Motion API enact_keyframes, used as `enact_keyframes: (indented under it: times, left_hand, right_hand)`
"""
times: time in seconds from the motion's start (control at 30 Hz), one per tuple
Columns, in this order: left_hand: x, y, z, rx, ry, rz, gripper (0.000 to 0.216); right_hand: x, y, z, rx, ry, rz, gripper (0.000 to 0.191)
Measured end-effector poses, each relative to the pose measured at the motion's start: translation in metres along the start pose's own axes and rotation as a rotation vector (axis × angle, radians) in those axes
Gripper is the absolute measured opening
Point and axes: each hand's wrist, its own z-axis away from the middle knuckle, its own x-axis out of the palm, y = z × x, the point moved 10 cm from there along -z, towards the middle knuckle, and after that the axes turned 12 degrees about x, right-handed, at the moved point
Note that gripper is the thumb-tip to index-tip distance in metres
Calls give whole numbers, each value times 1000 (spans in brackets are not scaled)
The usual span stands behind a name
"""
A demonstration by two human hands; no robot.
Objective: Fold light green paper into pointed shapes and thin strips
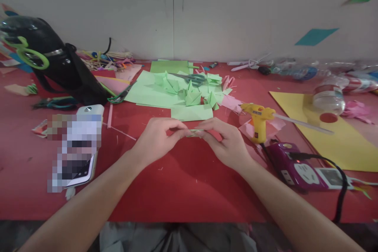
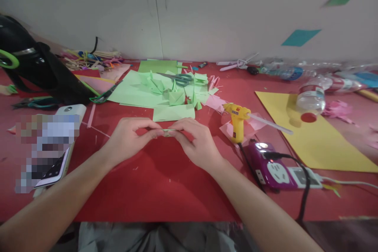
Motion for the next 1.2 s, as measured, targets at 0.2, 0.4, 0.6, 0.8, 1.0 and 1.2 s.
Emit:
enact_keyframes:
  times: [0.2, 0.4, 0.6, 0.8, 1.0, 1.2]
  left_hand:
    - [-10, 17, 1, 172, 100, -174, 17]
    - [-7, 20, 0, 219, 79, -60, 14]
    - [13, -22, 7, -212, 73, 405, 46]
    - [28, -35, 10, -428, 60, 731, 49]
    - [17, -32, 7, -329, 128, 636, 46]
    - [15, -25, 7, -213, 103, 356, 28]
  right_hand:
    - [5, 9, -2, 82, -25, 9, 8]
    - [-2, 8, 0, 9, 44, -6, 18]
    - [-12, 2, 4, -91, 137, 46, 31]
    - [-6, -4, 5, -173, 91, 120, 40]
    - [3, 8, 0, -1, -35, -23, 44]
    - [4, 20, 1, 122, -9, -52, 23]
